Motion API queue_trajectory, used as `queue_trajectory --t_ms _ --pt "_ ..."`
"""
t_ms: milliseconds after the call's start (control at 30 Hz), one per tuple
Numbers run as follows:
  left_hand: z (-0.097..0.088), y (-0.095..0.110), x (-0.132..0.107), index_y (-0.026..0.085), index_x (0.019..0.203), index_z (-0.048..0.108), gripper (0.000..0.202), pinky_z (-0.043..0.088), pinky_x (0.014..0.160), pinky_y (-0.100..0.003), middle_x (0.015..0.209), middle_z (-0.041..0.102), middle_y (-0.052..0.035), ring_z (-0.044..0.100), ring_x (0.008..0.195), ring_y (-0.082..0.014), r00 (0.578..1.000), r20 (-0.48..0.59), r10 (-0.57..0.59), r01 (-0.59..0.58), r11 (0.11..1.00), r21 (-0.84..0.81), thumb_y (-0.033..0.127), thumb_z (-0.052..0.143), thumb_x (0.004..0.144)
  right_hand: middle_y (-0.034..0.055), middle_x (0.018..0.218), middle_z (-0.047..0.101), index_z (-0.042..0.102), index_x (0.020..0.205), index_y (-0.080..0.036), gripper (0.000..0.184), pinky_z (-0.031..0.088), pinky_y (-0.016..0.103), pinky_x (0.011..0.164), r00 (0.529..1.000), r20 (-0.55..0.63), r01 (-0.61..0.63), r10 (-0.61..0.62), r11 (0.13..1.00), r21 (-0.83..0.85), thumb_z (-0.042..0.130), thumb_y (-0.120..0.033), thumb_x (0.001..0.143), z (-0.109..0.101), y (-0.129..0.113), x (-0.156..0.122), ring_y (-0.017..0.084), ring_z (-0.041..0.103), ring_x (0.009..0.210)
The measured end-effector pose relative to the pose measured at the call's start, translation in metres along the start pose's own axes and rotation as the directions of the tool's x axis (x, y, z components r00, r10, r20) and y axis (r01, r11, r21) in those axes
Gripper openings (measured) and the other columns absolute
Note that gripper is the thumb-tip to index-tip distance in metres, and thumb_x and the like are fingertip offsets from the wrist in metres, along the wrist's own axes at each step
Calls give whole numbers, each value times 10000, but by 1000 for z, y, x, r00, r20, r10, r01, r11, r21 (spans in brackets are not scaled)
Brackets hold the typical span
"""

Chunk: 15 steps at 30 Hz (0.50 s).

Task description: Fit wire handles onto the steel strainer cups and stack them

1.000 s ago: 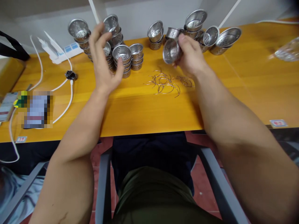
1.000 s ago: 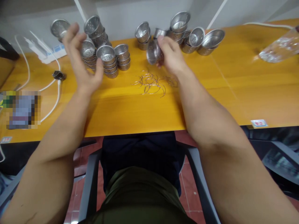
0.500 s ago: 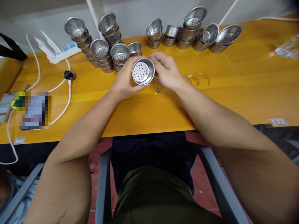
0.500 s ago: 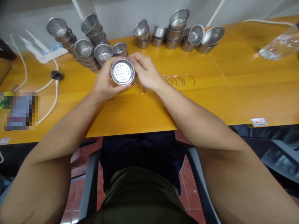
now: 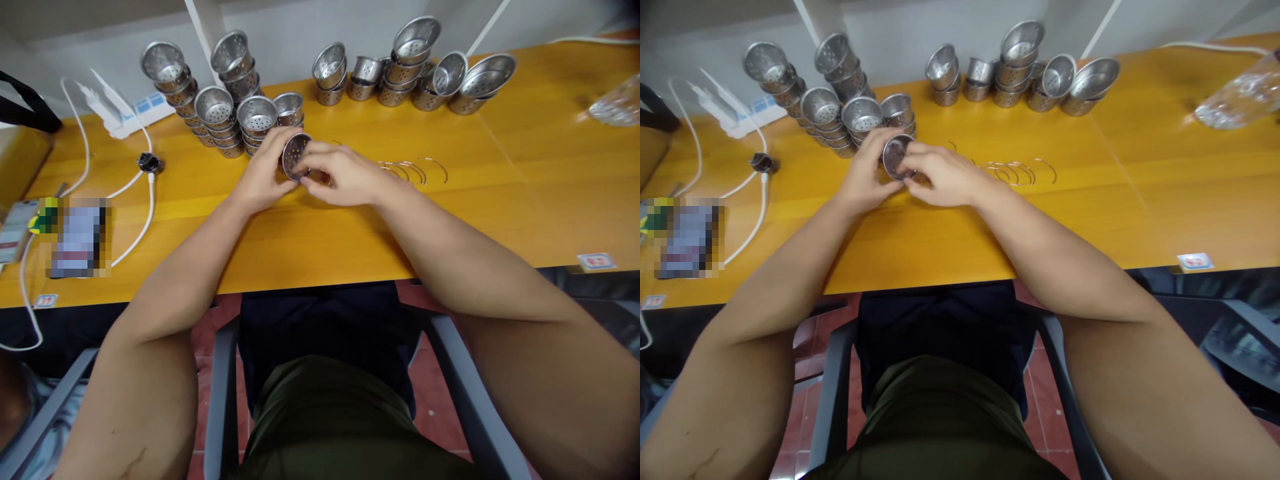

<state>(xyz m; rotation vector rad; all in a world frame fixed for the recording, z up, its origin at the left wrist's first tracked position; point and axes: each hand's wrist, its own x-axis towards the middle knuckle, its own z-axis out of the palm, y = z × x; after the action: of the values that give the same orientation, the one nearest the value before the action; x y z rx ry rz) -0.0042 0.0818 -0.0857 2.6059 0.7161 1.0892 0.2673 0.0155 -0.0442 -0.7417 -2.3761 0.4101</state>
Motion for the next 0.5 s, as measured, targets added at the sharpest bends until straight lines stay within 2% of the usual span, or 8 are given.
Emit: queue_trajectory --t_ms 200,333,500 --pt "1 3 1 294 1751 600 950 526 1443 -644 1734 672 -206 666 1639 -485 1000 13 -18 18 1000 4 899 824 1054 145 1203 713 744 1133 -261 404 650 568 1065 990 -100 -93 99 994 66 827 -654 1179 -3 -1 2 387 707 1128" --pt "2 7 3 282 1738 613 903 533 1437 -643 1716 688 -206 675 1625 -484 1000 -9 -25 25 1000 9 818 859 1055 145 1163 687 740 1114 -277 491 663 615 1049 974 -159 -145 161 983 109 869 -751 1128 2 -1 6 402 682 1105" --pt "-3 11 5 292 1736 612 854 542 1439 -646 1741 688 -202 648 1658 -475 995 -41 -96 96 995 -8 690 902 1037 136 1146 688 712 1068 -289 560 687 607 1082 939 -261 -189 225 970 156 855 -829 1111 9 -4 10 405 696 1150"
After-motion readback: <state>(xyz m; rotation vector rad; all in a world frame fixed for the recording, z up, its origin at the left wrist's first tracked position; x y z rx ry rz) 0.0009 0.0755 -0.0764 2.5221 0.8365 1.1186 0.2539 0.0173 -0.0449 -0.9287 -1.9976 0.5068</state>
